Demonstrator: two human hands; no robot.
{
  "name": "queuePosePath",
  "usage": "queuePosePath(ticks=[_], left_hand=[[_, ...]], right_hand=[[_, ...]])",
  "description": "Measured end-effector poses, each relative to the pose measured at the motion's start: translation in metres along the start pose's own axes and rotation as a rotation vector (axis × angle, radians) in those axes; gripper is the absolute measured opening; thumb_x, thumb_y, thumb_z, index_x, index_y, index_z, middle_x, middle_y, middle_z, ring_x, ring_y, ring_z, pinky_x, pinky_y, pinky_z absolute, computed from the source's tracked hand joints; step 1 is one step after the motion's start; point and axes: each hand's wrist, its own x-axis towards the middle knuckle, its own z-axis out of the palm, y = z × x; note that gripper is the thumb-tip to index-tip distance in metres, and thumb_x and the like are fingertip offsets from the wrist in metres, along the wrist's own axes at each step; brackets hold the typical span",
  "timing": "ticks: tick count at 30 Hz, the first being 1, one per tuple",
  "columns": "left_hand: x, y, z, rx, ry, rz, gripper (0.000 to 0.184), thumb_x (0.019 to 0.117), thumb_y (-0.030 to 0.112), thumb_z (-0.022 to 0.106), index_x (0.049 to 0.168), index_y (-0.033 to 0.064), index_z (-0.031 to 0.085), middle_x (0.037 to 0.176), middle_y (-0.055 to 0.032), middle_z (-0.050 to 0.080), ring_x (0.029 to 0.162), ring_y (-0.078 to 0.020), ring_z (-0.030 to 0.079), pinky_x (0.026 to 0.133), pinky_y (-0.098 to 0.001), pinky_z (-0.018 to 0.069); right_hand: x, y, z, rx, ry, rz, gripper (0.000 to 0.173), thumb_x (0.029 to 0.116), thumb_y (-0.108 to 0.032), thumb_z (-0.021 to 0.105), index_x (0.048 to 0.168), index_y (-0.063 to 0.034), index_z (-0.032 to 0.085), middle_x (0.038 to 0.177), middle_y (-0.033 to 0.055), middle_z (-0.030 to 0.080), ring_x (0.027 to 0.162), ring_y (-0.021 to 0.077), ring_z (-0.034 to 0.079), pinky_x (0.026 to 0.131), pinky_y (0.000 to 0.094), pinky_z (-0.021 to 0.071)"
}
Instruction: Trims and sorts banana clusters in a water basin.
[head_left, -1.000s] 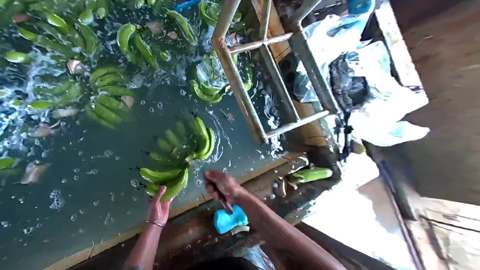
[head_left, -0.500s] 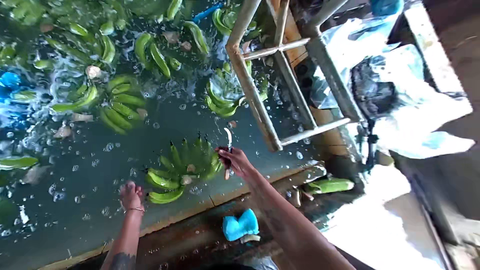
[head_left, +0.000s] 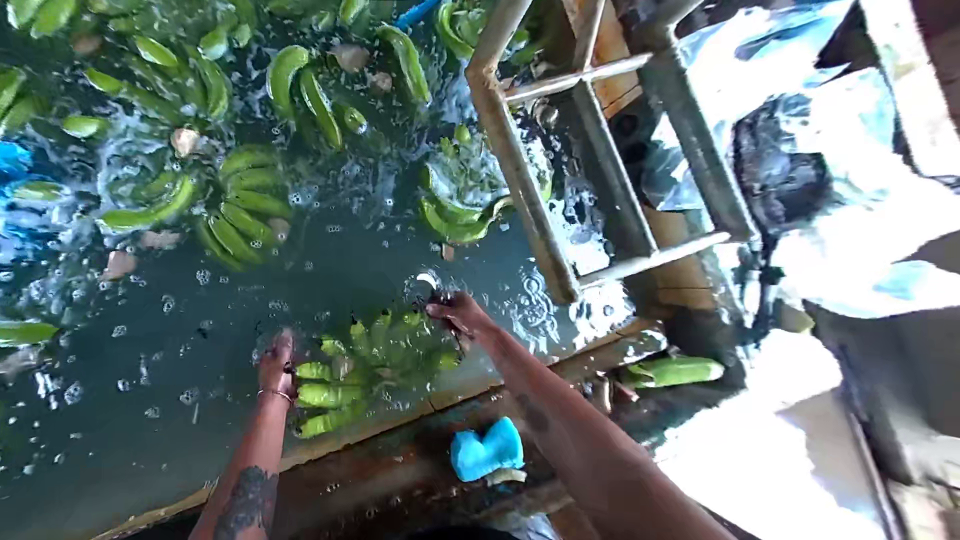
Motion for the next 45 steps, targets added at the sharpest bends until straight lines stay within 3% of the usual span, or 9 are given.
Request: queuePosePath(ticks=[6,14,20,25,30,32,35,40,45], left_hand=[[0.017,-0.004,-0.014,-0.014,-0.733,0.151,0.069,0.0821,0.041,0.074,0.137,0.0042,0.054,0.122,-0.0006,0.070,0.104,-0.0075,0.068,0.089,-0.0274,0.0584],[0.019,0.035,0.019,0.461,-0.638,0.194,0.034,0.1087,0.017,0.038,0.105,-0.0031,0.065,0.102,-0.0075,0.067,0.095,-0.0108,0.062,0.090,-0.0325,0.0504],[0.000,0.076,0.061,0.751,-0.969,0.378,0.051,0.1079,0.027,0.047,0.155,0.0066,0.042,0.158,-0.0115,0.045,0.145,-0.0221,0.043,0.121,-0.0416,0.0323],[0.006,0.049,0.072,0.804,-0.680,0.490,0.038,0.1103,0.027,0.044,0.126,0.0030,0.069,0.115,-0.0139,0.074,0.113,-0.0268,0.068,0.107,-0.0509,0.0467],[-0.002,0.055,0.071,0.691,-0.506,0.381,0.038,0.1109,0.017,0.040,0.142,0.0046,0.057,0.104,-0.0159,0.076,0.094,-0.0266,0.074,0.096,-0.0489,0.0546],[-0.002,0.056,0.059,0.454,-0.389,0.445,0.040,0.1101,0.015,0.041,0.147,0.0044,0.050,0.110,-0.0171,0.073,0.089,-0.0229,0.075,0.085,-0.0417,0.0612],[0.000,0.053,0.015,0.392,-0.248,0.611,0.044,0.1067,0.021,0.048,0.146,0.0014,0.051,0.130,-0.0173,0.067,0.120,-0.0232,0.065,0.105,-0.0419,0.0505],[-0.027,-0.006,-0.054,0.453,-0.316,0.392,0.098,0.0849,0.050,0.069,0.160,0.0021,0.028,0.161,-0.0231,0.033,0.148,-0.0335,0.036,0.117,-0.0496,0.0368],[-0.025,-0.060,-0.016,0.566,-0.157,0.040,0.046,0.1072,0.021,0.052,0.140,-0.0111,0.051,0.143,-0.0308,0.053,0.139,-0.0391,0.047,0.118,-0.0503,0.0336]], right_hand=[[-0.005,-0.001,0.028,0.075,0.187,-0.004,0.021,0.1027,-0.018,0.063,0.112,0.0014,0.065,0.079,0.0055,0.060,0.055,0.0075,0.049,0.052,0.0245,0.0452],[-0.016,0.011,0.002,0.067,-0.035,-0.137,0.025,0.1015,-0.016,0.063,0.117,0.0041,0.065,0.078,0.0014,0.063,0.052,0.0025,0.052,0.051,0.0196,0.0486],[-0.020,0.019,0.003,0.132,-0.075,-0.227,0.021,0.0935,-0.006,0.070,0.112,0.0028,0.069,0.097,0.0018,0.074,0.060,-0.0009,0.057,0.056,0.0177,0.0502],[-0.013,-0.011,0.010,-0.004,-0.074,-0.086,0.017,0.0998,-0.016,0.067,0.103,0.0013,0.067,0.083,0.0029,0.071,0.055,0.0021,0.054,0.051,0.0197,0.0450],[0.007,-0.040,0.019,-0.445,-0.372,-0.435,0.047,0.0887,-0.012,0.079,0.133,-0.0058,0.067,0.125,0.0156,0.069,0.106,0.0231,0.068,0.092,0.0436,0.0556],[0.017,-0.044,0.032,-0.474,-0.402,-0.467,0.035,0.0897,-0.017,0.080,0.120,-0.0010,0.072,0.111,0.0155,0.073,0.097,0.0213,0.068,0.088,0.0420,0.0554],[0.034,-0.037,0.039,-0.349,-0.252,-0.346,0.025,0.0976,-0.022,0.071,0.103,0.0021,0.070,0.087,0.0083,0.071,0.069,0.0092,0.061,0.062,0.0294,0.0509],[-0.010,-0.047,0.048,-0.615,0.122,-0.621,0.033,0.0983,-0.020,0.065,0.131,-0.0128,0.069,0.121,0.0145,0.070,0.099,0.0300,0.071,0.086,0.0529,0.0592],[-0.047,-0.025,0.090,-1.078,-0.390,-0.467,0.042,0.1021,-0.019,0.061,0.143,-0.0068,0.059,0.149,0.0201,0.053,0.134,0.0405,0.054,0.105,0.0589,0.0479]])
